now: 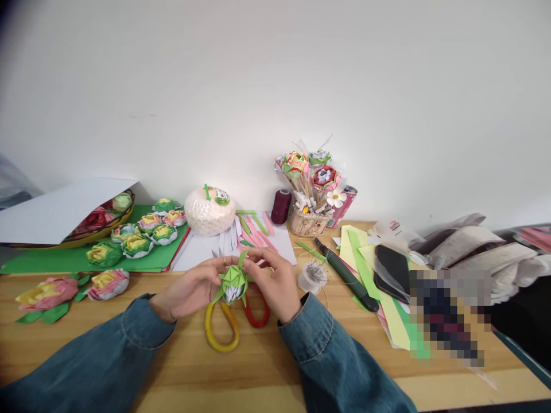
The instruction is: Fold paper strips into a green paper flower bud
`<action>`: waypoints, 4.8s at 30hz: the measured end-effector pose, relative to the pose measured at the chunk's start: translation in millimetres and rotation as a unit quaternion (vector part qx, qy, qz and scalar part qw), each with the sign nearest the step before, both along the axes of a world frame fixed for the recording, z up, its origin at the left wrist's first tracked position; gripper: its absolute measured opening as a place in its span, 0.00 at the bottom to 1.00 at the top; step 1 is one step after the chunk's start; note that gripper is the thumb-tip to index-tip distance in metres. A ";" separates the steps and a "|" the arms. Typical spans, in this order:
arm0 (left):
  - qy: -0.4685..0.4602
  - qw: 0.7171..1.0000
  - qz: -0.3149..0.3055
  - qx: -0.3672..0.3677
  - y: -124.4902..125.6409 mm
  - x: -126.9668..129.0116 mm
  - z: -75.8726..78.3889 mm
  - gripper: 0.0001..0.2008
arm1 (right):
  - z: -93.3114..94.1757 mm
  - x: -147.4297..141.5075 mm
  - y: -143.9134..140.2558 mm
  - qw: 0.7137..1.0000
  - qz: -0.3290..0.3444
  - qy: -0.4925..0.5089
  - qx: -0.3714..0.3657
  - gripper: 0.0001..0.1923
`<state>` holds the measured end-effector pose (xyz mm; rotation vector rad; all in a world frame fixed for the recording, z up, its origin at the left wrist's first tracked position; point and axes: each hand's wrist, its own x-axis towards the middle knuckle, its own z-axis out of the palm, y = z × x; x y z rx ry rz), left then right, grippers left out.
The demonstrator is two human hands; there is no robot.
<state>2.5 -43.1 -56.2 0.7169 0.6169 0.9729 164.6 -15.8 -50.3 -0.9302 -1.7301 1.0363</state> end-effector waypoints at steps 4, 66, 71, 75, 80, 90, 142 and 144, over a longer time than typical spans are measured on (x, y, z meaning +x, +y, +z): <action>0.029 0.999 0.014 0.009 -1.3 1.2 -1.9 0.18 | -1.1 -0.3 -0.1 1.000 -0.025 -0.007 0.017 0.06; 0.367 0.740 0.334 0.453 -7.0 6.8 -6.4 0.05 | 2.6 -1.5 -13.8 0.937 0.002 -0.042 0.347 0.12; 0.366 0.743 0.337 0.448 -8.2 6.6 -7.6 0.04 | 0.5 -2.3 -14.8 0.937 -0.008 -0.031 0.347 0.11; 0.347 0.759 0.308 0.458 -7.4 5.9 -5.8 0.05 | -0.3 -1.5 -14.6 0.940 -0.006 -0.038 0.340 0.09; 0.361 0.749 0.288 0.476 -5.5 5.6 -2.8 0.10 | 1.3 -1.1 -14.0 0.939 0.010 -0.057 0.339 0.05; 0.414 0.733 0.280 0.462 -4.6 7.0 0.4 0.10 | -4.9 -3.6 -10.7 0.938 0.014 -0.087 0.334 0.06; 0.356 0.875 0.164 0.284 2.2 -3.4 4.6 0.01 | -6.7 -3.4 -4.1 0.995 0.008 -0.028 0.091 0.04; 0.362 0.866 0.184 0.293 1.1 -2.9 4.9 0.01 | -7.7 -3.0 -3.4 0.994 -0.002 -0.037 0.101 0.02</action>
